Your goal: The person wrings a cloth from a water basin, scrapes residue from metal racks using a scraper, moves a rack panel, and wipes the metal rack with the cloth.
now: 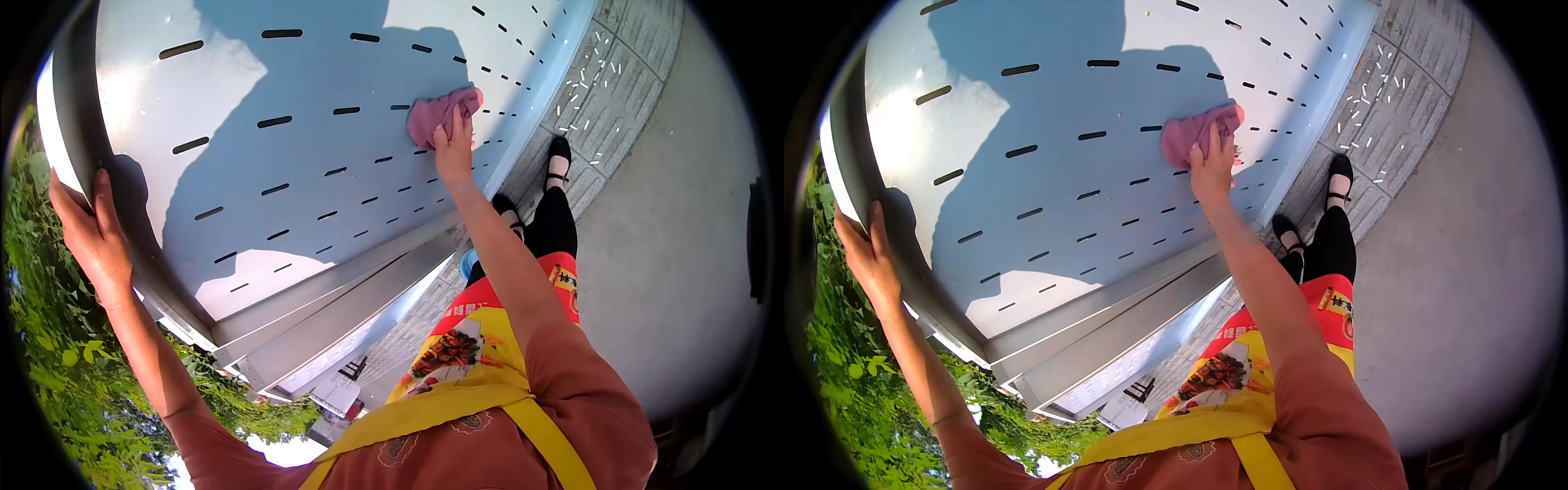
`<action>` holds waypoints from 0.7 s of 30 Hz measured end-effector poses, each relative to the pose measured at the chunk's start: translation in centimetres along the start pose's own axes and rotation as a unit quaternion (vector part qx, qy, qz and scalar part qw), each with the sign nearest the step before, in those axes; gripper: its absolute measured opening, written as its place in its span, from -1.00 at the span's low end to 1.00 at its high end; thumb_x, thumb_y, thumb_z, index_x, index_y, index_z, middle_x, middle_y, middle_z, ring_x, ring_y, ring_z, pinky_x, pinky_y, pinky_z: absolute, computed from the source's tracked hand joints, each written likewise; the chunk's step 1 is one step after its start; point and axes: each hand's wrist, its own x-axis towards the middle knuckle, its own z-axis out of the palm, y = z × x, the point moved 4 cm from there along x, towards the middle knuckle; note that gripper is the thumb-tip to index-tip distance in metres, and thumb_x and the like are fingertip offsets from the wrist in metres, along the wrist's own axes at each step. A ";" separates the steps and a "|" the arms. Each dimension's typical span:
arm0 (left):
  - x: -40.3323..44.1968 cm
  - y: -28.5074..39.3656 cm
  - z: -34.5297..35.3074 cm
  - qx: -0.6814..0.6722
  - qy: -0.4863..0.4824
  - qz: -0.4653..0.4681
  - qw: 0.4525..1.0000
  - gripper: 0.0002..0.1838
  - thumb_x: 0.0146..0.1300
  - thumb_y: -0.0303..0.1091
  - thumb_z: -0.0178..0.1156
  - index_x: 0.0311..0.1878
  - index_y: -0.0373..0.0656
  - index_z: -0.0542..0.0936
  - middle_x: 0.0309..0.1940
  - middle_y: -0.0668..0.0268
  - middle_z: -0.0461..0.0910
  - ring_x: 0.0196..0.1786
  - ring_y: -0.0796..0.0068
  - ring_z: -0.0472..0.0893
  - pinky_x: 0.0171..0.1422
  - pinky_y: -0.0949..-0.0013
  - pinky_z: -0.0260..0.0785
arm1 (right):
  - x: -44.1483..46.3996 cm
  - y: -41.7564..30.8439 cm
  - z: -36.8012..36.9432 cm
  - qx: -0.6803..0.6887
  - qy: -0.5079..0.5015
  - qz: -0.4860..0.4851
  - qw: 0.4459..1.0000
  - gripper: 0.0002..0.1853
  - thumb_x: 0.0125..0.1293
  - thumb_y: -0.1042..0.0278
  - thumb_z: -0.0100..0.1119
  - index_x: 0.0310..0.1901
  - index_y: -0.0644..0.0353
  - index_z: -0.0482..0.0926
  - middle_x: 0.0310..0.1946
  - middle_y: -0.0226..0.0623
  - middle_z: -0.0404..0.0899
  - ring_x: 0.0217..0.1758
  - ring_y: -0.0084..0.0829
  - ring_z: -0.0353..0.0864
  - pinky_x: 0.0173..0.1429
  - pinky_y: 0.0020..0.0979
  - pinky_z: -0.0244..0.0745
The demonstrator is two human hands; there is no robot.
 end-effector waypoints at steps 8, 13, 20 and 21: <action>0.0 -1.5 0.2 0.028 0.014 0.010 0.999 -0.50 0.30 -0.16 0.11 0.22 -0.16 0.29 -0.43 0.17 0.44 -0.39 0.36 0.42 -0.15 0.37 0.35 | -12.4 -21.4 9.3 -0.064 -0.072 -0.447 0.889 -0.55 -0.06 0.24 0.36 -0.05 -0.29 0.58 0.33 -0.33 0.12 0.38 0.07 0.00 0.30 0.06 0.11; 0.0 -1.2 0.2 0.031 0.023 0.009 0.999 -0.48 0.30 -0.13 0.10 0.22 -0.20 0.29 -0.38 0.12 0.47 -0.32 0.29 0.47 -0.08 0.34 0.35 | -8.7 -9.0 4.8 -0.112 0.017 -0.218 0.969 -0.47 0.04 0.32 0.25 0.13 -0.03 0.43 0.29 -0.09 0.11 0.35 0.10 0.04 0.22 0.03 0.17; 0.4 -2.3 0.5 0.091 0.016 0.008 0.996 -0.49 0.29 -0.08 0.11 0.20 -0.13 0.32 -0.36 0.15 0.49 -0.30 0.28 0.51 -0.06 0.33 0.35 | -12.5 -14.0 7.3 -0.037 -0.020 -0.189 0.981 -0.40 0.06 0.38 0.20 0.21 0.13 0.36 0.25 0.17 0.04 0.37 0.19 -0.10 0.33 0.08 -0.03; 0.4 -2.2 0.5 0.085 0.022 0.020 0.996 -0.50 0.28 -0.07 0.11 0.20 -0.12 0.33 -0.38 0.17 0.48 -0.31 0.29 0.50 -0.07 0.33 0.35 | -14.5 -17.6 8.2 -0.012 -0.077 -0.264 0.961 -0.47 -0.01 0.31 0.28 0.10 -0.03 0.49 0.29 0.01 0.08 0.38 0.15 -0.10 0.33 0.09 -0.02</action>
